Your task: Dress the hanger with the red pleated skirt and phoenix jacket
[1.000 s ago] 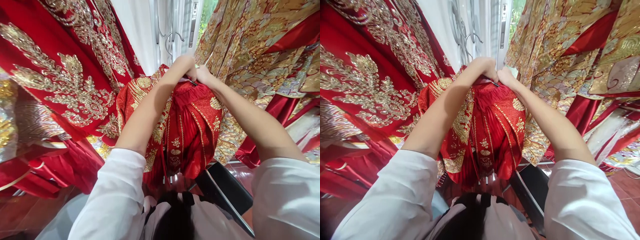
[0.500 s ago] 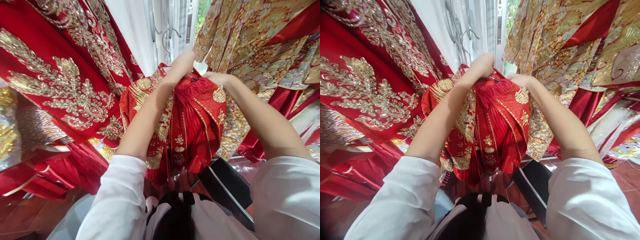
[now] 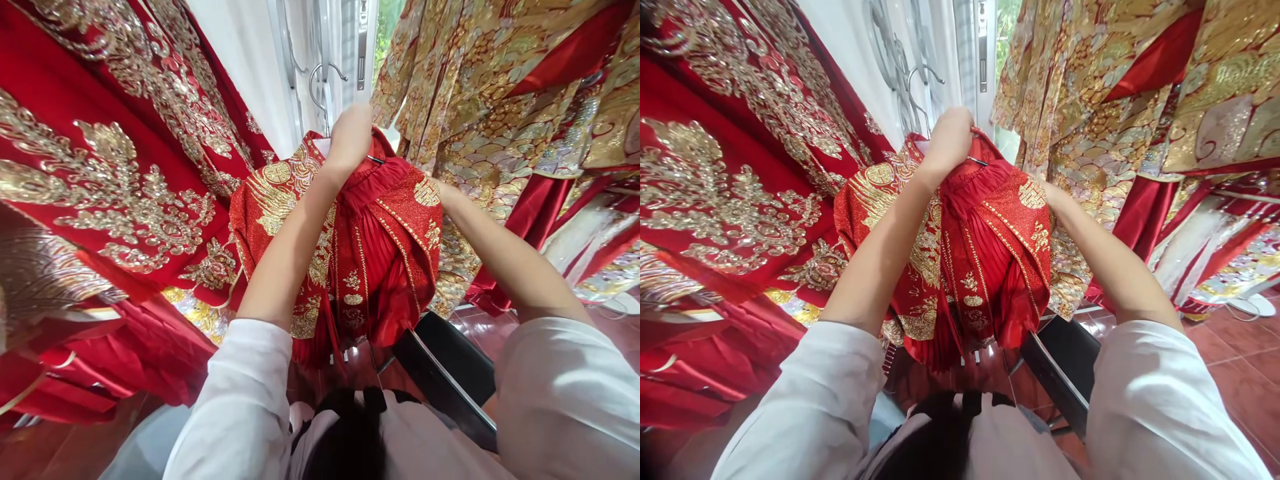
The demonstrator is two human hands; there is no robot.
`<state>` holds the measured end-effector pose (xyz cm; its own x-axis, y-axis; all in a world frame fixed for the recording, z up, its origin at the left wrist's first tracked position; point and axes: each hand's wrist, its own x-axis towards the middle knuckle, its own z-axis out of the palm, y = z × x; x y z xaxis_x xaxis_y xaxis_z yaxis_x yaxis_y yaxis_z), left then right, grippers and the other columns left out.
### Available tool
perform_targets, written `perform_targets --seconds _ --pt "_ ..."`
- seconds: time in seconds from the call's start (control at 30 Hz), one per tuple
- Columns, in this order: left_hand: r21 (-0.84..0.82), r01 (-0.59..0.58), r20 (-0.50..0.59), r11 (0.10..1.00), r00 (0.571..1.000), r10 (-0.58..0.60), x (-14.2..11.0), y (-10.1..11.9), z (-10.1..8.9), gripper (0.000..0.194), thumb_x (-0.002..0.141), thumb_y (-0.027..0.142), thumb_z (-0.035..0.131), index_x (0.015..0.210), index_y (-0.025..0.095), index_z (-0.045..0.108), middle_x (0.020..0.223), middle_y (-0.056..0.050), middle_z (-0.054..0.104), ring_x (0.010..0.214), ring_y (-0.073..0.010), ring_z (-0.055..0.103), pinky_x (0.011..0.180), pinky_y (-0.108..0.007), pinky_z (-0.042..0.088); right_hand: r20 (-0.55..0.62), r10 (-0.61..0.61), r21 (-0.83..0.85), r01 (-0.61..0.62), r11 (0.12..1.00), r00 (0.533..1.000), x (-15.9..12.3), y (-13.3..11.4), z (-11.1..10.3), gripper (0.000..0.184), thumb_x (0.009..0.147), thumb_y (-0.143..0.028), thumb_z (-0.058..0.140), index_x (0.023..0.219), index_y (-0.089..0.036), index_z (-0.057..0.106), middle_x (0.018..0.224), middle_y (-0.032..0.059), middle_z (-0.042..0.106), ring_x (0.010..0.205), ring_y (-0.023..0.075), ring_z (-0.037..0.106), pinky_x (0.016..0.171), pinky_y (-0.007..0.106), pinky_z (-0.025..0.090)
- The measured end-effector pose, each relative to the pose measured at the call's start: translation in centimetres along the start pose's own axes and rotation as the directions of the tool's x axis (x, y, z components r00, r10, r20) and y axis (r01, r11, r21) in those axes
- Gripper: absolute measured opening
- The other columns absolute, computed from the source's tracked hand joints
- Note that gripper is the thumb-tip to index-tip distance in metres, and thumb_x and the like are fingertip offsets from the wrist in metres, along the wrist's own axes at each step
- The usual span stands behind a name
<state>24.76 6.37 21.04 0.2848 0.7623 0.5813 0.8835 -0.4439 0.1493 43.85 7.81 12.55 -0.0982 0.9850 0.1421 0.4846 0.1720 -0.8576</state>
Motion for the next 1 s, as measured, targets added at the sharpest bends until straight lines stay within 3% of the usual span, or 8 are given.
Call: perform_targets --seconds 0.1,0.23,0.3,0.4,0.53,0.67,0.8,1.0 --pt "0.03 0.016 -0.006 0.999 1.0 -0.016 0.0 0.2 -0.1 0.039 0.086 0.003 0.035 0.111 0.013 0.062 0.113 -0.013 0.064 0.103 -0.023 0.058 0.088 -0.032 0.04 -0.388 0.018 -0.038 -0.035 0.999 0.922 -0.6 -1.8 -2.8 0.029 0.084 -0.022 0.054 0.057 -0.019 0.044 0.053 -0.0015 0.041 0.054 0.011 0.04 0.065 0.03 0.041" --pt "0.028 -0.004 -0.013 1.0 1.0 0.005 -0.3 0.3 -0.3 0.034 0.091 0.013 0.035 0.111 0.01 0.063 0.112 -0.013 0.064 0.103 -0.0248 0.057 0.088 -0.034 0.041 -0.79 -0.432 -0.359 0.243 0.901 0.435 -0.9 -4.4 -6.1 0.027 0.08 -0.023 0.058 0.062 -0.023 0.037 0.07 0.0025 0.045 0.065 0.0129 0.037 0.07 0.029 0.036" --pt "0.022 0.01 -0.027 1.0 1.0 -0.009 -0.3 0.3 -0.4 0.034 0.092 0.016 0.035 0.113 0.011 0.062 0.116 -0.014 0.063 0.107 -0.0254 0.055 0.091 -0.034 0.039 -0.814 -0.454 -0.377 0.264 0.888 0.364 -0.9 -4.0 -6.0 0.031 0.087 -0.032 0.049 0.063 -0.025 0.031 0.072 0.0036 0.045 0.07 0.0151 0.039 0.073 0.028 0.036" --pt "-0.007 0.038 -0.023 0.999 0.999 -0.038 -0.3 0.2 -0.3 0.035 0.091 0.019 0.035 0.115 0.018 0.061 0.119 -0.011 0.061 0.107 -0.024 0.052 0.093 -0.033 0.037 -0.758 -0.216 -0.168 0.137 0.976 0.615 -1.4 -1.2 -4.2 0.042 0.096 -0.043 0.03 0.059 -0.024 0.027 0.06 0.0013 0.036 0.067 0.0157 0.043 0.072 0.029 0.04" --pt "-0.095 0.076 -0.008 0.993 0.997 -0.077 -0.1 0.2 0.0 0.039 0.088 0.014 0.03 0.114 0.014 0.059 0.12 -0.012 0.059 0.107 -0.0246 0.047 0.093 -0.036 0.033 -0.329 -0.118 -0.095 0.092 0.991 0.937 -2.9 3.3 -2.6 0.053 0.089 -0.064 0.033 0.063 -0.021 0.048 0.067 0.0046 0.055 0.084 0.0191 0.057 0.085 0.033 0.045" --pt "-0.176 0.099 0.026 0.979 0.995 -0.096 0.0 0.2 0.3 0.039 0.089 0.018 0.028 0.118 0.011 0.054 0.127 -0.011 0.056 0.109 -0.0229 0.041 0.098 -0.038 0.025 -0.064 -0.187 0.041 0.19 0.981 0.98 -3.9 4.5 -2.3 0.052 0.081 -0.071 0.043 0.084 -0.022 0.061 0.093 0.0054 0.067 0.1 0.0178 0.06 0.092 0.033 0.046" --pt "-0.142 0.059 -0.001 0.988 0.998 -0.06 0.0 -0.2 0.4 0.044 0.086 0.033 0.031 0.119 0.018 0.056 0.125 -0.008 0.058 0.109 -0.0252 0.041 0.097 -0.04 0.026 0.136 -0.052 0.224 0.021 0.974 0.989 -4.5 3.7 -1.7 0.051 0.084 -0.067 0.039 0.087 -0.021 0.061 0.087 0.0056 0.068 0.086 0.0168 0.063 0.077 0.032 0.052" --pt "-0.139 0.053 0.003 0.989 0.999 -0.053 -0.3 -0.2 0.0 0.042 0.087 0.033 0.036 0.119 0.015 0.057 0.125 -0.009 0.059 0.11 -0.0237 0.044 0.098 -0.034 0.029 -0.069 -0.05 0.144 0.06 0.988 0.996 -5.7 0.9 -3.6 0.027 0.081 -0.035 0.062 0.064 -0.018 0.05 0.058 -0.0016 0.053 0.053 0.0095 0.044 0.055 0.022 0.039"
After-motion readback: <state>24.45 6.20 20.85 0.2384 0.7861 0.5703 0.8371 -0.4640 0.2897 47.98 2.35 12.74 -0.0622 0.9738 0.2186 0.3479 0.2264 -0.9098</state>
